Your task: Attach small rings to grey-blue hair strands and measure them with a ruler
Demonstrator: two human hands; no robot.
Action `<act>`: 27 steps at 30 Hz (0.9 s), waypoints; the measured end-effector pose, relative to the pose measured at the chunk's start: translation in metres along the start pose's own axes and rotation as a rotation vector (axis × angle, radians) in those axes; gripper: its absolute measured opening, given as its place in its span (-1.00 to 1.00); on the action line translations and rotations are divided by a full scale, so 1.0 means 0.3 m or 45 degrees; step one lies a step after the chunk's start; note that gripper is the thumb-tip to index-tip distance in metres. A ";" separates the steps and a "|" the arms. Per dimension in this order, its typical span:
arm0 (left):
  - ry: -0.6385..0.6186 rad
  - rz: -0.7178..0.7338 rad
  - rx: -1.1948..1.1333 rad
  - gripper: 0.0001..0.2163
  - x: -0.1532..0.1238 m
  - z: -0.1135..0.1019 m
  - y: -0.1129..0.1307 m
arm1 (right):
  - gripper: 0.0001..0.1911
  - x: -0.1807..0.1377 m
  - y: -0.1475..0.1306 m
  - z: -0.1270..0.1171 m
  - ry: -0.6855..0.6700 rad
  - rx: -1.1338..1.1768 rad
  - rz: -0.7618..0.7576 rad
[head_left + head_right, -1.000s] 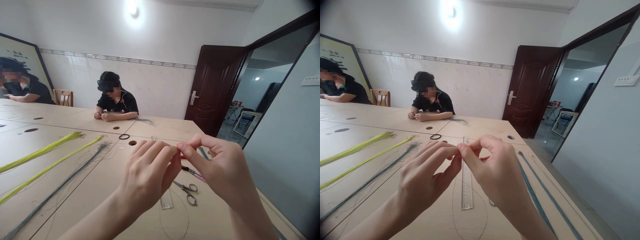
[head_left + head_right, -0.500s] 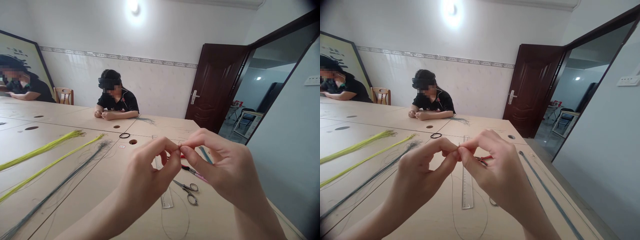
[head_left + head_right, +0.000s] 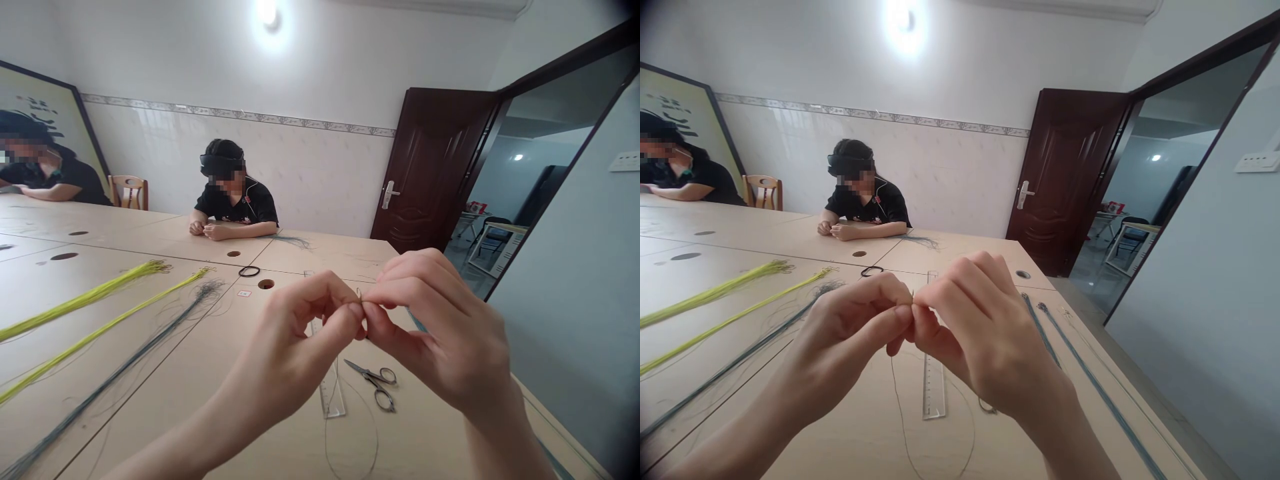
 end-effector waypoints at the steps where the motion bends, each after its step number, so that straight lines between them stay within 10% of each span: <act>1: -0.021 -0.030 -0.047 -0.83 0.000 0.002 -0.005 | -0.79 -0.001 -0.001 -0.001 0.009 0.007 -0.009; 19: -0.243 -0.308 -0.817 -0.81 -0.008 0.049 -0.058 | -0.89 -0.017 -0.017 -0.001 0.128 -0.196 -0.210; 27: -0.169 -0.153 -0.637 -0.81 0.004 0.015 -0.032 | -0.90 -0.018 0.073 0.011 0.070 0.327 0.389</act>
Point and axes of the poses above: each hand's wrist, its own x-axis towards the middle knuckle, its own z-axis out of the palm, y = z × x, the point moved 7 cm from there along x, towards the middle knuckle, and after that the axes turned 4 degrees about -x, right-handed, at the moved point
